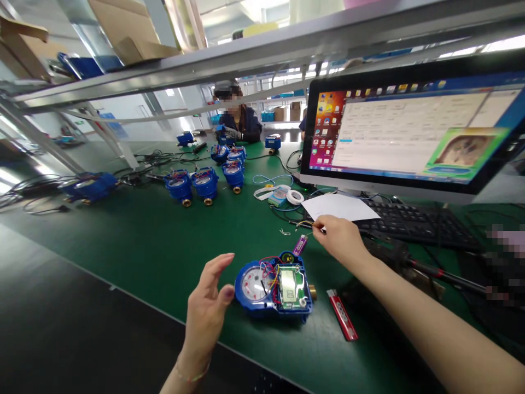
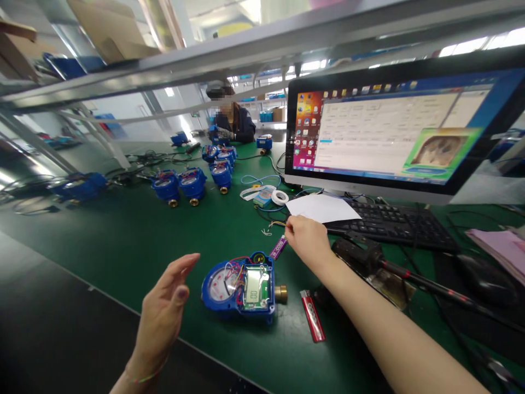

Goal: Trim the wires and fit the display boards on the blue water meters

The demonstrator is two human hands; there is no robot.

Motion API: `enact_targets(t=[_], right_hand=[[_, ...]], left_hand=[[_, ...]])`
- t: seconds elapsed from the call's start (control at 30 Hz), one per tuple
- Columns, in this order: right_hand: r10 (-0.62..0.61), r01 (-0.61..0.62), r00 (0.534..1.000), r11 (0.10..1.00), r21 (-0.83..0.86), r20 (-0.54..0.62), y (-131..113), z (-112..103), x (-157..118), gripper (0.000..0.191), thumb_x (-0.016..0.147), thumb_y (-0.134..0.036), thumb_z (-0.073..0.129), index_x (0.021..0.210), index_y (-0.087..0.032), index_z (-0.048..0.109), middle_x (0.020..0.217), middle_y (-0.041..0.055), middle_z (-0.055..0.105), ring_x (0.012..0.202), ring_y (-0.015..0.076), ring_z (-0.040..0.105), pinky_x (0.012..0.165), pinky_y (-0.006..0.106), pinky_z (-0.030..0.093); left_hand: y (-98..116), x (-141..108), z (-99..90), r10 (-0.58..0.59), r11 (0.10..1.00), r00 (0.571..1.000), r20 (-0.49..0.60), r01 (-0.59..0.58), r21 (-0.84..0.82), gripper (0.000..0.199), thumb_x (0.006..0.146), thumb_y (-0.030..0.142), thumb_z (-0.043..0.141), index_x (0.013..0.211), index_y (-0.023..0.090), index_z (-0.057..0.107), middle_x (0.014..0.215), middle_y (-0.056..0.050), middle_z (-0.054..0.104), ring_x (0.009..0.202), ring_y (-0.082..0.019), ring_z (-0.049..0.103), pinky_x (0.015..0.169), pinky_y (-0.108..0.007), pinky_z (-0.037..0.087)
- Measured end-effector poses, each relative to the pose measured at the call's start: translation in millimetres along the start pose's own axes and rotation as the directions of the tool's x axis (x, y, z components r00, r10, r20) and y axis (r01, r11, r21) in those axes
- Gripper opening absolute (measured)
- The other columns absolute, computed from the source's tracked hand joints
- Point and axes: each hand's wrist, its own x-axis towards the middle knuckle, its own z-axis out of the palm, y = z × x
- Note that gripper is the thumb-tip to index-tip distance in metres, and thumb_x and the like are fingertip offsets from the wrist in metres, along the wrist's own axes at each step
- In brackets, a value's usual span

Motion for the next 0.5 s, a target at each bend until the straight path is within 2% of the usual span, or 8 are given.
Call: enact_targets(t=[0.07, 0.1, 0.13, 0.2, 0.23, 0.27, 0.37, 0.5], right_hand=[[-0.051, 0.053, 0.988, 0.999, 0.009, -0.147, -4.8, -16.8, -19.6, 0.019, 0.093, -0.021, 0.046, 0.088, -0.016, 0.064, 0.093, 0.0061, 0.066, 0.085, 0.0195, 0.06, 0.071, 0.03, 0.041], [-0.11, 0.114, 0.96, 0.994, 0.0, -0.256, -8.2, -23.7, -30.7, 0.02, 0.093, -0.021, 0.046, 0.086, -0.016, 0.064, 0.089, 0.0055, 0.066, 0.082, 0.0185, 0.06, 0.07, 0.03, 0.04], [-0.191, 0.194, 0.901, 0.98, -0.032, -0.39, -12.3, -29.5, -42.1, 0.02, 0.093, -0.019, 0.047, 0.082, -0.016, 0.064, 0.084, 0.0051, 0.066, 0.077, 0.0178, 0.06, 0.067, 0.029, 0.039], [-0.348, 0.331, 0.733, 0.933, -0.139, -0.584, -21.8, -38.3, -65.3, 0.014, 0.09, -0.014, 0.053, 0.081, -0.014, 0.063, 0.077, 0.0053, 0.065, 0.068, 0.0177, 0.058, 0.061, 0.031, 0.037], [-0.403, 0.371, 0.668, 0.909, -0.189, -0.626, -26.8, -41.8, -76.6, 0.008, 0.088, -0.011, 0.056, 0.084, -0.012, 0.063, 0.075, 0.0059, 0.064, 0.065, 0.0182, 0.056, 0.058, 0.031, 0.036], [-0.437, 0.395, 0.64, 0.893, -0.217, -0.632, -31.7, -44.8, -87.4, 0.005, 0.086, -0.01, 0.058, 0.088, -0.01, 0.063, 0.076, 0.007, 0.065, 0.064, 0.0189, 0.054, 0.057, 0.032, 0.035], [-0.488, 0.455, 0.63, 0.863, -0.222, -0.604, -44.7, -51.7, -116.0, 0.013, 0.084, -0.009, 0.059, 0.096, -0.006, 0.062, 0.078, 0.0089, 0.067, 0.064, 0.0205, 0.055, 0.058, 0.035, 0.037], [-0.499, 0.524, 0.607, 0.836, -0.16, -0.619, -56.8, -50.5, -143.4, 0.012, 0.083, -0.007, 0.054, 0.089, -0.012, 0.063, 0.071, 0.0026, 0.068, 0.064, 0.0163, 0.061, 0.066, 0.034, 0.046]], left_hand=[[20.0, 6.4, 1.8, 0.06, 0.99, 0.998, -0.016, -0.058, 0.125, 0.03, 0.086, 0.041, 0.057, 0.108, 0.021, 0.063, 0.113, -0.006, 0.062, 0.109, -0.02, 0.058, 0.096, -0.031, 0.048], [30.3, 8.2, 4.6, 0.112, 0.976, 0.994, -0.005, -0.109, 0.186, 0.024, 0.088, 0.036, 0.057, 0.106, 0.021, 0.064, 0.109, -0.005, 0.063, 0.105, -0.018, 0.059, 0.092, -0.029, 0.049], [40.1, 8.9, 8.6, 0.182, 0.953, 0.983, 0.016, -0.181, 0.245, 0.022, 0.087, 0.032, 0.058, 0.105, 0.021, 0.064, 0.105, -0.004, 0.064, 0.1, -0.017, 0.06, 0.087, -0.027, 0.05], [57.1, 7.4, 19.6, 0.347, 0.867, 0.935, 0.074, -0.349, 0.355, 0.022, 0.085, 0.028, 0.062, 0.105, 0.019, 0.064, 0.098, -0.005, 0.064, 0.093, -0.017, 0.059, 0.081, -0.027, 0.05], [63.7, 5.5, 26.1, 0.427, 0.809, 0.899, 0.097, -0.428, 0.404, 0.025, 0.083, 0.028, 0.065, 0.106, 0.018, 0.063, 0.096, -0.005, 0.064, 0.091, -0.017, 0.059, 0.079, -0.028, 0.049], [68.9, 3.2, 32.8, 0.49, 0.751, 0.863, 0.119, -0.488, 0.445, 0.028, 0.081, 0.027, 0.067, 0.107, 0.016, 0.063, 0.094, -0.006, 0.064, 0.089, -0.018, 0.058, 0.078, -0.029, 0.049], [76.4, -5.1, 49.9, 0.597, 0.623, 0.781, 0.186, -0.597, 0.506, 0.025, 0.081, 0.018, 0.068, 0.105, 0.015, 0.063, 0.088, -0.005, 0.066, 0.082, -0.017, 0.057, 0.074, -0.031, 0.046], [74.6, -17.6, 58.2, 0.636, 0.591, 0.735, 0.233, -0.659, 0.465, 0.018, 0.083, 0.004, 0.058, 0.096, 0.015, 0.066, 0.083, -0.005, 0.066, 0.077, -0.016, 0.057, 0.07, -0.03, 0.044]])
